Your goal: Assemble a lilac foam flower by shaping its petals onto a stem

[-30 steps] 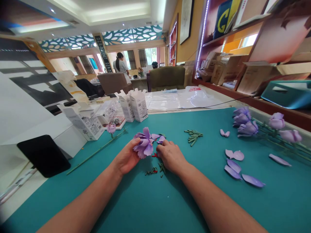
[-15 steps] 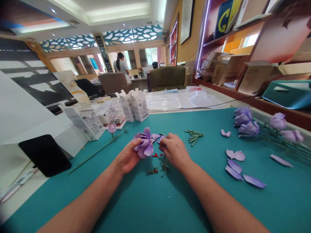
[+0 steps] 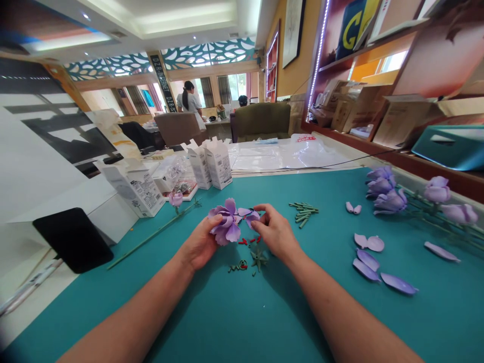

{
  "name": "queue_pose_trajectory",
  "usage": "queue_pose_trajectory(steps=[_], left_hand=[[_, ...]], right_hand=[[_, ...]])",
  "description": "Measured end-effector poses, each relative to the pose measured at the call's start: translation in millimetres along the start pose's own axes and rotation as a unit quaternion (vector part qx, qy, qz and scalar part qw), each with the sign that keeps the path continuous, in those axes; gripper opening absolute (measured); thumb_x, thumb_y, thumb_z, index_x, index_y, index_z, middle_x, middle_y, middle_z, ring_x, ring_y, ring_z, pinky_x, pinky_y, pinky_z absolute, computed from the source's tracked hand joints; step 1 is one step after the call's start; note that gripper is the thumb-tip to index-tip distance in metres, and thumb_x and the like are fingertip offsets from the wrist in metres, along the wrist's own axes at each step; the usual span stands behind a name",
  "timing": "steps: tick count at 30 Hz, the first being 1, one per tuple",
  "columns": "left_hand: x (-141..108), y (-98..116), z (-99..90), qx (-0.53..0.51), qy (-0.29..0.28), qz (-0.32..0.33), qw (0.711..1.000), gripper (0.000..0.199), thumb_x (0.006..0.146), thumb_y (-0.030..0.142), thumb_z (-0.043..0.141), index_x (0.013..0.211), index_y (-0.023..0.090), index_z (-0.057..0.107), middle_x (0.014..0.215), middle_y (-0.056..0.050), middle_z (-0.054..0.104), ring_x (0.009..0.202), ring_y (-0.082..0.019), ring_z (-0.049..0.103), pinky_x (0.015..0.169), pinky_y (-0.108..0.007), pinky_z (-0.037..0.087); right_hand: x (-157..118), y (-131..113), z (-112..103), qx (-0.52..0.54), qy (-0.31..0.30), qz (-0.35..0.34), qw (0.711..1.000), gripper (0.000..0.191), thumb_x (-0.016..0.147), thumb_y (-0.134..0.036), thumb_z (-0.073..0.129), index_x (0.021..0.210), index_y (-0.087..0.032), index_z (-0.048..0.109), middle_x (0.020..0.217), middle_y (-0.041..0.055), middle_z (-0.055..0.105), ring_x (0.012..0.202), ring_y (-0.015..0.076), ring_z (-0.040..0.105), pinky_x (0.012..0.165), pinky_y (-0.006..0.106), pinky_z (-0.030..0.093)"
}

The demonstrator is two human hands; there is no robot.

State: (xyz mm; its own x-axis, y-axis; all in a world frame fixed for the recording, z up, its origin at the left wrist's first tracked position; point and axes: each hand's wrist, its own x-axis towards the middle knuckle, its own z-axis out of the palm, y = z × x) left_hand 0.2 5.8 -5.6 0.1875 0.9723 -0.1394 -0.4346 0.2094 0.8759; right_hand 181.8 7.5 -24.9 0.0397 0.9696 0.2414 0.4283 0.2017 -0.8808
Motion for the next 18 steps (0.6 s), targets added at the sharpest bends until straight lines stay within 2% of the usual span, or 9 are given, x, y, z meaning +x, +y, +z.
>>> queue_pose_trajectory(steps=[2,5,9,18], left_hand=[[-0.3,0.2,0.0,0.004,0.000,0.001,1.000,0.028,0.065,0.030,0.074,0.087,0.018,0.061,0.075,0.001,0.065,0.059,-0.011,0.057,0.056,-0.022,0.044],[-0.7,0.5,0.1,0.005,0.001,0.001,1.000,0.029,0.064,0.030,0.074,0.087,0.018,0.060,0.075,0.000,0.065,0.059,-0.011,0.057,0.056,-0.022,0.044],[-1.4,1.5,1.0,-0.002,0.002,0.003,1.000,0.030,0.064,0.030,0.074,0.088,0.018,0.061,0.074,0.001,0.064,0.059,-0.011,0.056,0.056,-0.023,0.043],[1.3,0.6,-1.1,-0.027,0.001,0.001,1.000,0.035,0.064,0.029,0.074,0.093,0.018,0.059,0.076,0.000,0.064,0.060,-0.011,0.056,0.058,-0.023,0.044]], right_hand=[[1.0,0.8,1.2,0.037,-0.014,0.019,0.999,0.033,0.071,-0.041,0.058,0.095,-0.019,0.060,0.060,-0.0036,0.053,0.056,0.0129,0.048,0.054,0.026,0.038],[1.2,-1.3,2.2,0.082,-0.032,0.050,0.995,0.027,0.067,-0.043,0.059,0.077,-0.018,0.059,0.059,-0.0014,0.057,0.055,0.0129,0.050,0.056,0.027,0.041],[-0.2,-7.6,1.7,0.108,-0.043,0.075,0.990,0.025,0.065,-0.044,0.060,0.067,-0.019,0.053,0.057,-0.0011,0.059,0.054,0.0126,0.052,0.054,0.027,0.041],[-4.6,-19.9,0.4,0.104,-0.045,0.076,0.991,0.028,0.064,-0.045,0.061,0.060,-0.019,0.054,0.052,-0.0048,0.047,0.050,0.0095,0.041,0.049,0.023,0.035]])
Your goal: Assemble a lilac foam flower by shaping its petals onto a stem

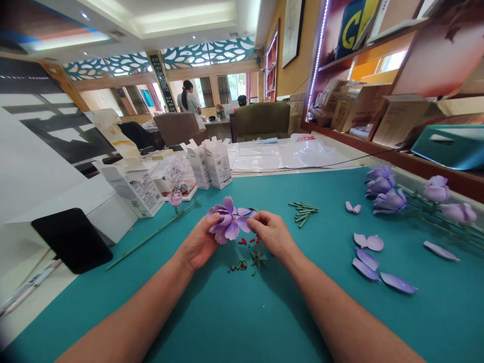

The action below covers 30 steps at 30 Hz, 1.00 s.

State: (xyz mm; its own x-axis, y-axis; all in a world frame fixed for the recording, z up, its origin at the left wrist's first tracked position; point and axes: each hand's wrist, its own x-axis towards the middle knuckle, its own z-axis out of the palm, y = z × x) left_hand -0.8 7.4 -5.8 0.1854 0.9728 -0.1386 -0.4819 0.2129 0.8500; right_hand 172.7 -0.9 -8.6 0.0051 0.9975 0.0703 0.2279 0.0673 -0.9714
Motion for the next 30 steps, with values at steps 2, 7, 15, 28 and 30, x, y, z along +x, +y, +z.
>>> queue_pose_trajectory(steps=[2,7,15,28,30], left_hand=[[-0.1,0.1,0.2,-0.001,0.000,0.004,1.000,0.035,0.063,0.029,0.074,0.092,0.018,0.059,0.076,0.000,0.064,0.061,-0.011,0.056,0.058,-0.023,0.044],[-1.7,1.2,1.8,0.002,-0.002,0.007,1.000,0.033,0.062,0.029,0.075,0.090,0.018,0.059,0.075,0.001,0.064,0.061,-0.011,0.056,0.057,-0.022,0.043],[-2.3,1.1,2.4,0.005,-0.003,0.007,1.000,0.036,0.061,0.029,0.076,0.092,0.018,0.060,0.079,0.000,0.065,0.062,-0.011,0.056,0.059,-0.023,0.044],[-3.6,-0.4,3.0,0.022,-0.012,0.015,1.000,0.034,0.059,0.031,0.077,0.087,0.015,0.063,0.075,0.000,0.066,0.062,-0.011,0.057,0.060,-0.022,0.044],[-3.9,-0.4,3.4,0.023,-0.011,0.017,1.000,0.035,0.059,0.031,0.078,0.086,0.015,0.064,0.074,0.000,0.066,0.063,-0.012,0.057,0.061,-0.023,0.044]], right_hand=[[-0.3,-0.1,0.9,0.000,-0.002,0.001,1.000,0.028,0.064,-0.046,0.060,0.059,-0.019,0.054,0.052,-0.0041,0.048,0.050,0.0100,0.041,0.049,0.023,0.035],[-0.1,1.8,2.9,0.008,0.003,-0.002,1.000,0.028,0.064,-0.046,0.060,0.058,-0.019,0.054,0.051,-0.0038,0.047,0.050,0.0099,0.041,0.049,0.023,0.034],[-0.6,1.2,3.0,0.016,0.008,0.007,1.000,0.026,0.063,-0.043,0.061,0.058,-0.019,0.055,0.050,-0.0046,0.048,0.049,0.0094,0.041,0.049,0.023,0.034],[-1.9,-2.1,3.9,0.002,0.019,0.006,1.000,0.027,0.062,-0.044,0.061,0.058,-0.018,0.055,0.050,-0.0037,0.049,0.050,0.0104,0.043,0.050,0.024,0.035],[-2.2,-1.9,4.4,-0.006,0.021,0.004,1.000,0.027,0.063,-0.045,0.060,0.058,-0.018,0.055,0.050,-0.0036,0.049,0.050,0.0103,0.043,0.049,0.024,0.035]])
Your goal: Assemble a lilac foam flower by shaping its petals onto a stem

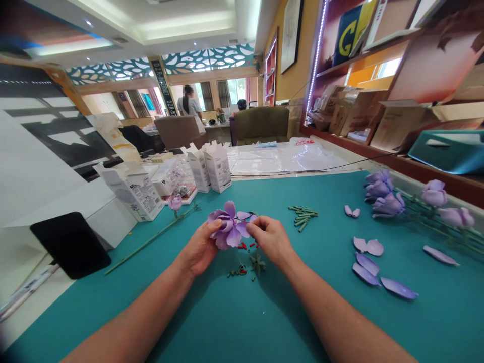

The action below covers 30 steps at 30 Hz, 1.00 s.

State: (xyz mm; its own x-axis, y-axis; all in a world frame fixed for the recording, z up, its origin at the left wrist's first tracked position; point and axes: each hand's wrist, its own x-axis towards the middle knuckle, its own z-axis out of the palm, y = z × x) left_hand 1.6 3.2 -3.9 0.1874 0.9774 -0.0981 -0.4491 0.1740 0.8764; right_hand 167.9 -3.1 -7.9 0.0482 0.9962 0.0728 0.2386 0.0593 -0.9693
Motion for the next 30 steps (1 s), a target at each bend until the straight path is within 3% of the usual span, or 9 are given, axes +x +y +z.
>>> queue_pose_trajectory(steps=[10,24,30], left_hand=[[-3.4,-0.4,2.4,-0.003,0.004,-0.005,1.000,0.040,0.058,0.033,0.078,0.091,0.014,0.066,0.080,-0.003,0.068,0.067,-0.014,0.058,0.063,-0.024,0.045],[1.1,-0.2,-2.7,-0.037,0.001,-0.030,0.999,0.037,0.062,0.030,0.077,0.093,0.015,0.062,0.080,-0.003,0.067,0.064,-0.012,0.059,0.063,-0.024,0.046],[1.1,0.7,-2.4,-0.034,-0.014,-0.037,0.999,0.036,0.062,0.030,0.078,0.090,0.015,0.063,0.080,-0.003,0.067,0.065,-0.013,0.059,0.063,-0.023,0.046]], right_hand=[[-0.7,0.5,1.9,-0.014,0.010,-0.016,1.000,0.029,0.064,-0.047,0.058,0.058,-0.018,0.054,0.049,-0.0041,0.047,0.050,0.0103,0.041,0.049,0.024,0.032],[-0.9,4.0,5.4,0.008,-0.082,0.019,0.996,0.029,0.066,-0.046,0.059,0.058,-0.019,0.050,0.051,-0.0044,0.047,0.048,0.0083,0.039,0.047,0.022,0.030],[-0.7,6.1,4.2,-0.005,-0.083,0.016,0.996,0.032,0.068,-0.048,0.057,0.058,-0.019,0.048,0.051,-0.0042,0.047,0.048,0.0082,0.039,0.048,0.022,0.031]])
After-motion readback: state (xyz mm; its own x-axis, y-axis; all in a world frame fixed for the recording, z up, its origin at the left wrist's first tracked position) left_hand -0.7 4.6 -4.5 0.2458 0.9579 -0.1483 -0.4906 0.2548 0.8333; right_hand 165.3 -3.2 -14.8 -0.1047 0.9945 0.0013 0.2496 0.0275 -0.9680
